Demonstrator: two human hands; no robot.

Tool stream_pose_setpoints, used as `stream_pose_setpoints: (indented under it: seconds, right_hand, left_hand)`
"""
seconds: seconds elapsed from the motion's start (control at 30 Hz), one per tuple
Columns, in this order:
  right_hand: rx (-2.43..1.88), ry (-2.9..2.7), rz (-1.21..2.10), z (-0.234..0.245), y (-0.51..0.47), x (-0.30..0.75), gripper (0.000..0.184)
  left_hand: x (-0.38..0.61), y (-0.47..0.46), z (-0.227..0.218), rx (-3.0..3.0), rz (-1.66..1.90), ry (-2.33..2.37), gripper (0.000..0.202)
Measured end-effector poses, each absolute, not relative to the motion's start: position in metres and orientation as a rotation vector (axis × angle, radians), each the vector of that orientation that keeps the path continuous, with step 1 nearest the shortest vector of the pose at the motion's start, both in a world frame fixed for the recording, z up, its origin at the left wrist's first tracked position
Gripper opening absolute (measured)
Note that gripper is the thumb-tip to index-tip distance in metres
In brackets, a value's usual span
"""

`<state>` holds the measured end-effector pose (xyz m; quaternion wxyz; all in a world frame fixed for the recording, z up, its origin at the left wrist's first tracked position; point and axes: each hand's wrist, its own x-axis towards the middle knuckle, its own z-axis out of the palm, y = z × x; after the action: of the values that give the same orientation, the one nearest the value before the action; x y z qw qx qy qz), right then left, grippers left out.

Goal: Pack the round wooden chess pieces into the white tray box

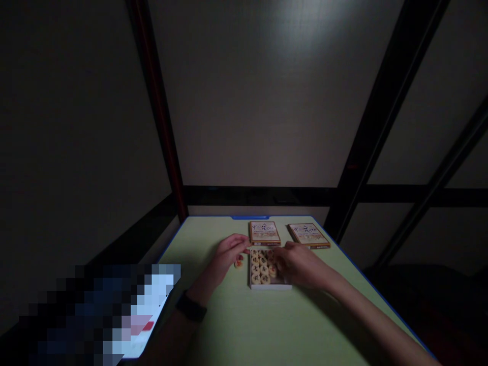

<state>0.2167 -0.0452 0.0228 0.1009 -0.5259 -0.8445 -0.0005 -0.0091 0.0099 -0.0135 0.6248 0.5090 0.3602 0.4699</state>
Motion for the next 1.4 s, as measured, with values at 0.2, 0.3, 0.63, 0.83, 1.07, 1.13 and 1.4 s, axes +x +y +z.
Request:
stream_pose_setpoints:
  seconds: [0.2,0.3,0.63,0.83,1.07,1.13,1.4]
  right_hand:
    - [-1.740,-2.603,-0.125,0.007,-0.052,0.205,0.022]
    - [-1.755,-2.640,-0.071,0.006,-0.051,0.204,0.026]
    - [-1.782,-2.597,-0.016,0.002,-0.053,0.208,0.028]
    - [-1.724,-2.552,-0.002,-0.004,-0.052,0.213,0.023]
    - [-1.616,-2.609,-0.120,-0.004,-0.051,0.212,0.026]
    - [-1.606,-2.631,-0.133,-0.003,-0.050,0.210,0.031]
    - [-1.683,-2.627,-0.131,0.002,-0.047,0.206,0.024]
  left_hand:
    - [-0.008,0.010,-0.013,1.201,1.060,0.845,0.034]
    - [-0.008,0.010,-0.014,1.194,1.057,0.860,0.036]
    - [-0.008,0.010,-0.015,1.213,1.043,0.826,0.030]
    - [-0.008,0.011,-0.016,1.226,1.049,0.821,0.028]
    - [-0.008,0.010,-0.015,1.238,1.049,0.813,0.026]
    - [-0.008,0.010,-0.015,1.232,1.042,0.813,0.027]
    - [-0.008,0.011,-0.017,1.232,1.056,0.818,0.026]
